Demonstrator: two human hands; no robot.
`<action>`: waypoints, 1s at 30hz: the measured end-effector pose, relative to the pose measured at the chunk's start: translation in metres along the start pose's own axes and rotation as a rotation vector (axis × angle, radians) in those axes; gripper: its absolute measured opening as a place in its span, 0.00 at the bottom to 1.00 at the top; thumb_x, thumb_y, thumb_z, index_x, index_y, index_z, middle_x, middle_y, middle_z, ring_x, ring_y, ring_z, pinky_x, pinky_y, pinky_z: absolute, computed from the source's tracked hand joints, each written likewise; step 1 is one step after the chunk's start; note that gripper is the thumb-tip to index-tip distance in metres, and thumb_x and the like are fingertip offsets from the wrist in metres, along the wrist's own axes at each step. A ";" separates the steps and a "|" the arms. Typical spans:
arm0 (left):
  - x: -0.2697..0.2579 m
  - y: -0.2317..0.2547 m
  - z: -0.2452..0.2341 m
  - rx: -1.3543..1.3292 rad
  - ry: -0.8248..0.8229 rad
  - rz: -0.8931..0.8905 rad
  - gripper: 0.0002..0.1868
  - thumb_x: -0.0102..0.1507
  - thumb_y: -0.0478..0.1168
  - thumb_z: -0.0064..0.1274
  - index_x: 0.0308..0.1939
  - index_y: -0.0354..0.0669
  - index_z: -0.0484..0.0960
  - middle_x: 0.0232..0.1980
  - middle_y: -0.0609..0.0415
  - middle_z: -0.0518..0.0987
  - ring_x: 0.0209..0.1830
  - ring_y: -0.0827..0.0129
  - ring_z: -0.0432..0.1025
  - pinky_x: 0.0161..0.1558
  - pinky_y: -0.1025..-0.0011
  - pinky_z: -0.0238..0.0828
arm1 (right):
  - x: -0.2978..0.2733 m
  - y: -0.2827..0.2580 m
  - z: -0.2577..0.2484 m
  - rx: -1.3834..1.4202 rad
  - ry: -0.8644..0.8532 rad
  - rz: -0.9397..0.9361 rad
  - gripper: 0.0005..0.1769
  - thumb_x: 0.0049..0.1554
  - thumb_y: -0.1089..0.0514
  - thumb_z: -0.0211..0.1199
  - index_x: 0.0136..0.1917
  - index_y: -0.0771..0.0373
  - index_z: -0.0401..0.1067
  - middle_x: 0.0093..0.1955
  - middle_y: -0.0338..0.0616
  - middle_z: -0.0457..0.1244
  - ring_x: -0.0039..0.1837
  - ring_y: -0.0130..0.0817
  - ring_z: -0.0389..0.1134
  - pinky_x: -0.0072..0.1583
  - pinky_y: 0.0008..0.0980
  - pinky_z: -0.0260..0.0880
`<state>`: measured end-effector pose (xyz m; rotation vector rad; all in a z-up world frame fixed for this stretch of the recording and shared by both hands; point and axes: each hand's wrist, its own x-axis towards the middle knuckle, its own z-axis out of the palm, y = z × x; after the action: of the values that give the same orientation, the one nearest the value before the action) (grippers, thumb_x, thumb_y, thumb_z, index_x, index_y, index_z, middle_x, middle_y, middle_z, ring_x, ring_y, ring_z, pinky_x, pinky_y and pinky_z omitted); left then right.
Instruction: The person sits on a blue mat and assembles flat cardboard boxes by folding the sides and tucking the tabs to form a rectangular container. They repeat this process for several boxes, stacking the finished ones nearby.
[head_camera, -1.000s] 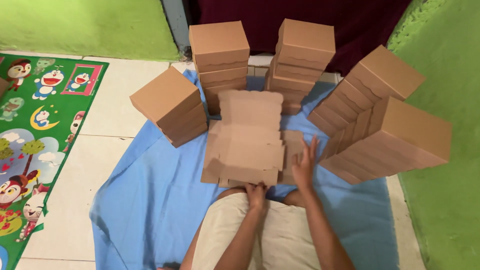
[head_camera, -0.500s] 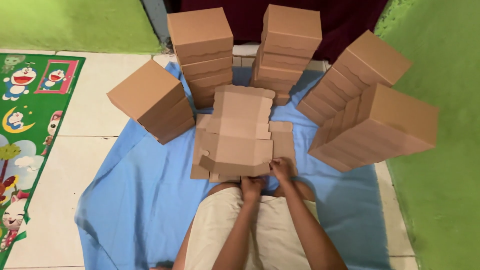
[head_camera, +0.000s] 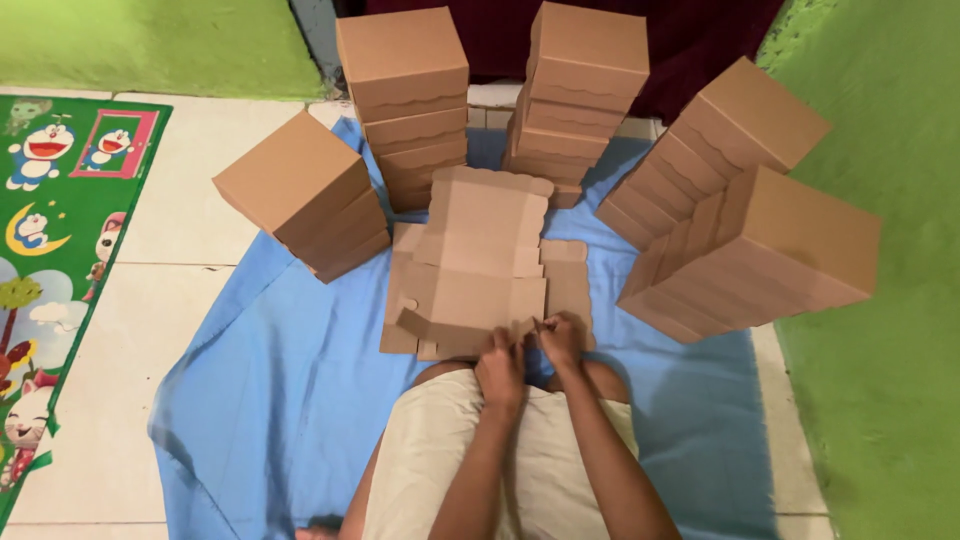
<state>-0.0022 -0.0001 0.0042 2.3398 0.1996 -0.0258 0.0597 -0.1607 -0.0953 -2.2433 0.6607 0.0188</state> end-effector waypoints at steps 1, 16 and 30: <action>0.001 0.005 -0.008 0.072 0.130 0.080 0.17 0.63 0.47 0.56 0.51 0.44 0.77 0.45 0.44 0.80 0.37 0.40 0.80 0.38 0.47 0.80 | 0.003 0.002 0.003 -0.002 0.006 -0.017 0.14 0.51 0.48 0.61 0.45 0.56 0.80 0.46 0.51 0.72 0.57 0.51 0.72 0.58 0.46 0.71; 0.049 -0.012 0.001 0.286 0.211 0.186 0.15 0.60 0.59 0.57 0.45 0.61 0.87 0.50 0.60 0.80 0.61 0.57 0.66 0.67 0.47 0.52 | 0.020 0.025 0.031 0.568 -0.161 0.136 0.19 0.52 0.60 0.68 0.56 0.68 0.77 0.45 0.59 0.69 0.42 0.45 0.75 0.42 0.38 0.78; 0.060 0.013 -0.029 0.231 0.002 0.217 0.09 0.62 0.54 0.60 0.43 0.62 0.87 0.44 0.65 0.87 0.61 0.65 0.76 0.72 0.33 0.30 | -0.031 -0.059 -0.027 0.746 -0.310 0.264 0.20 0.52 0.55 0.71 0.56 0.66 0.77 0.42 0.43 0.69 0.39 0.27 0.68 0.41 0.24 0.71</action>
<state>0.0579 0.0200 0.0287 2.5792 -0.0614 0.0634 0.0556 -0.1325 -0.0298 -1.3929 0.6514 0.2112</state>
